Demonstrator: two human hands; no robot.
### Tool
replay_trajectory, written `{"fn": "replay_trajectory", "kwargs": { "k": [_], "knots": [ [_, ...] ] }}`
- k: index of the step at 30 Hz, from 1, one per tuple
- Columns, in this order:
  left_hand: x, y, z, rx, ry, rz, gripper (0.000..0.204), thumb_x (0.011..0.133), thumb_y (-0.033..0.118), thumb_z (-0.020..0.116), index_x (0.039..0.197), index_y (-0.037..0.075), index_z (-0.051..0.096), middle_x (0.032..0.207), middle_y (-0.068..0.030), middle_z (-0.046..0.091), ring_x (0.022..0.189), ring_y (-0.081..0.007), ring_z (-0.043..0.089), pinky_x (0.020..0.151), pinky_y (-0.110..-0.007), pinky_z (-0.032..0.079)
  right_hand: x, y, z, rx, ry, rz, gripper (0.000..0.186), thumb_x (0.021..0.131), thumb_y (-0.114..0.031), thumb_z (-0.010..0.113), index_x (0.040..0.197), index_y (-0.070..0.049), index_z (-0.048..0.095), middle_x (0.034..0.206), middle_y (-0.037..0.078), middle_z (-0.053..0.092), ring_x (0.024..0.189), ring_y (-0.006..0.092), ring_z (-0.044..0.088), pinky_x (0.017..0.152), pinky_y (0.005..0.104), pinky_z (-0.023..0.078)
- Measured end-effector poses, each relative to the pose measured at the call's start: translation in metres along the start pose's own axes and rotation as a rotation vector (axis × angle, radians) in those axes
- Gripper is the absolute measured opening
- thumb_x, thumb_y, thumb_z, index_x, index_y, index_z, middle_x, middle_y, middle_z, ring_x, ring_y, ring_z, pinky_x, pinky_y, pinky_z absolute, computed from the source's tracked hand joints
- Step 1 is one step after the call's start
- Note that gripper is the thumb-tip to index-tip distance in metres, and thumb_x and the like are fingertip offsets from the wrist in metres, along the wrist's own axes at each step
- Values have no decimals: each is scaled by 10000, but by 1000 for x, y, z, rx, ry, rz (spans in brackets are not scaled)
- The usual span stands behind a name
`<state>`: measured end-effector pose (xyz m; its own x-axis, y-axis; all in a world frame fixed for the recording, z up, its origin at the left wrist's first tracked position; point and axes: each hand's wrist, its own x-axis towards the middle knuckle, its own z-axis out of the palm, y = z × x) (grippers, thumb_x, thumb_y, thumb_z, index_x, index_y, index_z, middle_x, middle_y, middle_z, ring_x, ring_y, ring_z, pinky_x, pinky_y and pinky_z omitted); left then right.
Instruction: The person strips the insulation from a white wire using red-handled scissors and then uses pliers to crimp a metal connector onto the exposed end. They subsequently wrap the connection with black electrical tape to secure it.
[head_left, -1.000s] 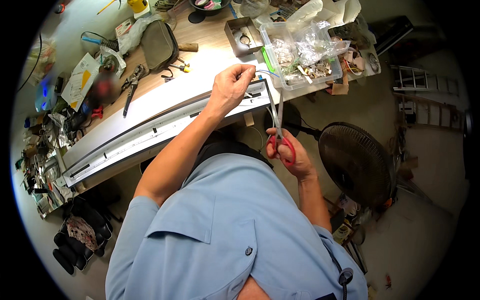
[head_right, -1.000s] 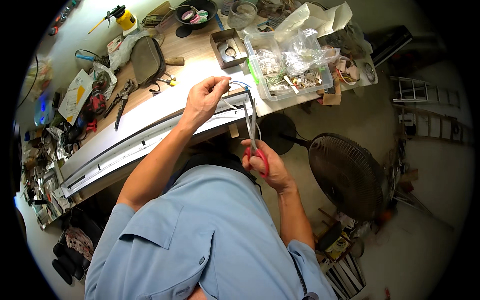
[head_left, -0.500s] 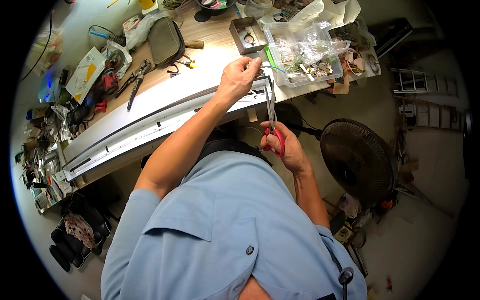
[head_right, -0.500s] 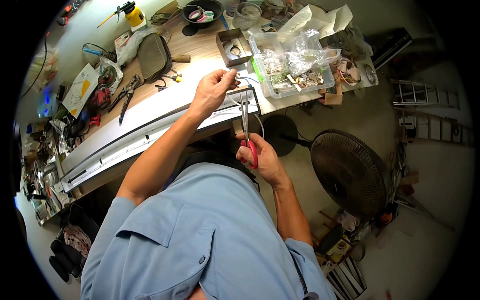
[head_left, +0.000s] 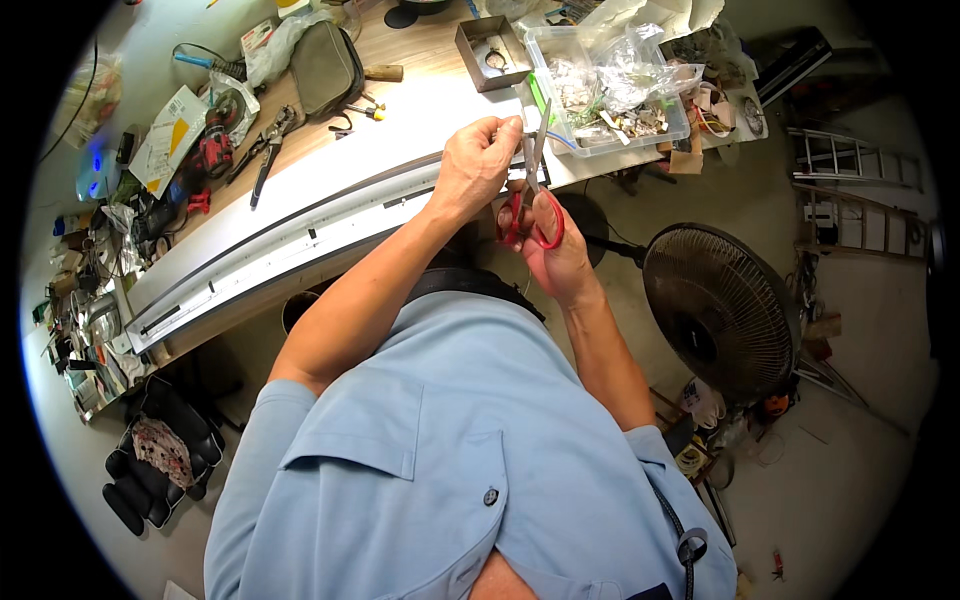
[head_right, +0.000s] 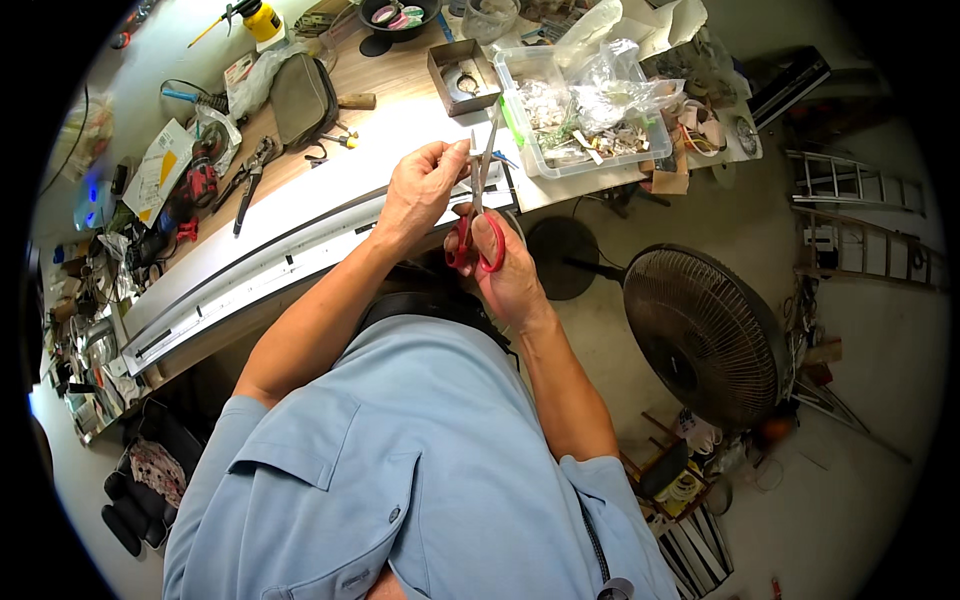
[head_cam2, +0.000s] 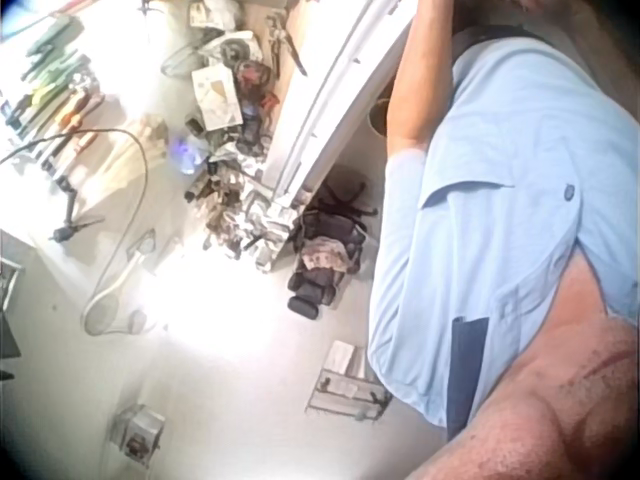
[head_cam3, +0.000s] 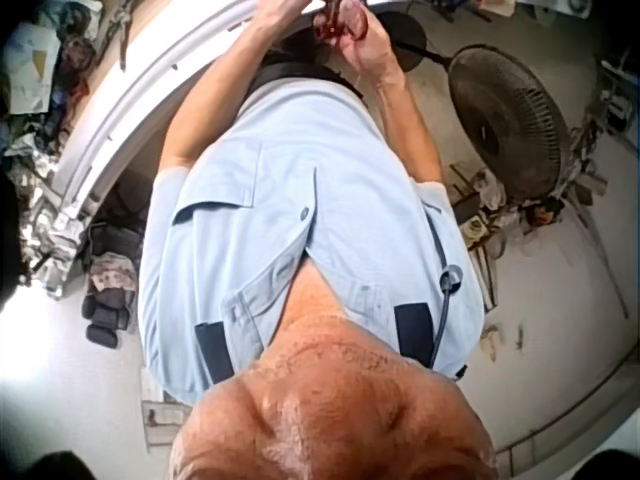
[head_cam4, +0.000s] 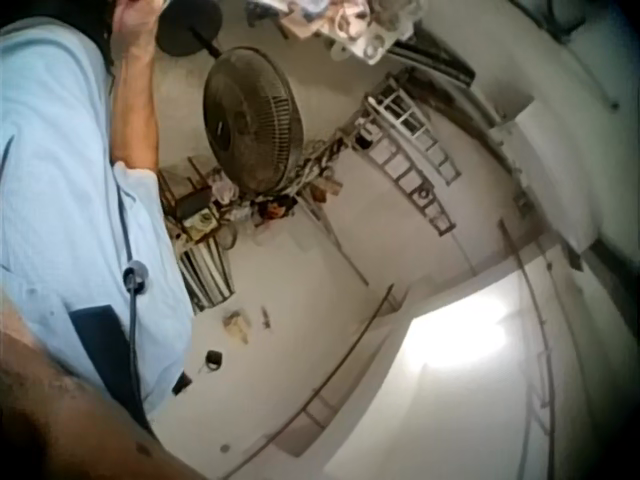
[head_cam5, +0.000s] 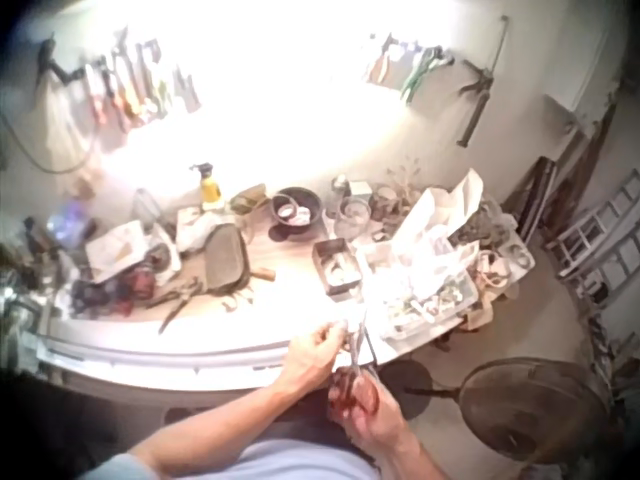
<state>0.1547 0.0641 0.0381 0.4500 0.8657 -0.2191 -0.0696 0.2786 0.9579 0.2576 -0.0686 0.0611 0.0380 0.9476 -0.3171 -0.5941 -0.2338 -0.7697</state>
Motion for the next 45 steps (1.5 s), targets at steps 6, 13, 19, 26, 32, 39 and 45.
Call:
{"fn": "replay_trajectory", "kwargs": {
  "k": [6, 13, 19, 26, 32, 39, 45],
  "knots": [
    [-20, 13, 5, -62, -61, -76, 406, 1058, 380, 577, 864, 24, 593, 700, 10, 531, 595, -56, 480, 490, -230, 391, 14, 13, 5, 118, 36, -73, 447, 1056, -514, 525, 1034, -73, 590, 911, 51, 613, 809, 160, 549, 724, 316, 427],
    [-21, -9, -1, -375, -153, -76, 356, 1081, 337, 546, 1064, -13, 613, 954, -44, 647, 828, -75, 607, 732, -218, 509, 23, 22, -10, 100, 38, -111, 480, 1047, -522, 543, 1172, -61, 586, 838, -1, 578, 793, 126, 544, 739, 265, 439],
    [-23, -19, -12, -675, -98, -126, 337, 1095, 289, 516, 1141, -32, 609, 1271, -141, 657, 1070, -156, 670, 1010, -299, 552, -8, -5, 14, -460, 106, -205, 420, 993, -254, 705, 1277, 36, 598, 823, 49, 604, 716, 101, 611, 621, 237, 493],
    [-34, -22, -34, -852, -37, -167, 286, 1102, 264, 483, 1127, -4, 580, 1331, -152, 640, 1095, -176, 675, 1015, -326, 574, -1, 1, -2, 134, 372, -488, 470, 1026, -441, 613, 1292, -55, 575, 849, 34, 686, 977, 221, 663, 1049, 486, 489],
    [-50, -29, -54, -817, -53, -219, 307, 1103, 296, 486, 1179, 14, 580, 1371, -127, 623, 1089, -147, 676, 968, -299, 583, 30, 1, 8, 402, 83, -249, 434, 1025, -436, 607, 1302, -102, 592, 1126, 89, 755, 1282, 329, 610, 1062, 562, 504],
    [-58, -42, -75, -765, -59, -211, 328, 1104, 339, 476, 1168, 27, 555, 1357, -167, 617, 1135, -199, 682, 957, -306, 586, 33, 8, 9, -356, 219, -244, 443, 1045, -273, 628, 1351, 28, 517, 953, 96, 725, 925, 150, 680, 866, 272, 521],
    [-60, -36, -104, -689, -69, -346, 342, 1107, 342, 439, 1186, 15, 503, 1338, -237, 631, 1166, -330, 684, 968, -394, 592, -6, -41, 43, -1149, 91, 285, 430, 893, -120, 799, 1276, -44, 619, 960, 95, 734, 840, 97, 648, 735, 296, 534]
  ]
}}
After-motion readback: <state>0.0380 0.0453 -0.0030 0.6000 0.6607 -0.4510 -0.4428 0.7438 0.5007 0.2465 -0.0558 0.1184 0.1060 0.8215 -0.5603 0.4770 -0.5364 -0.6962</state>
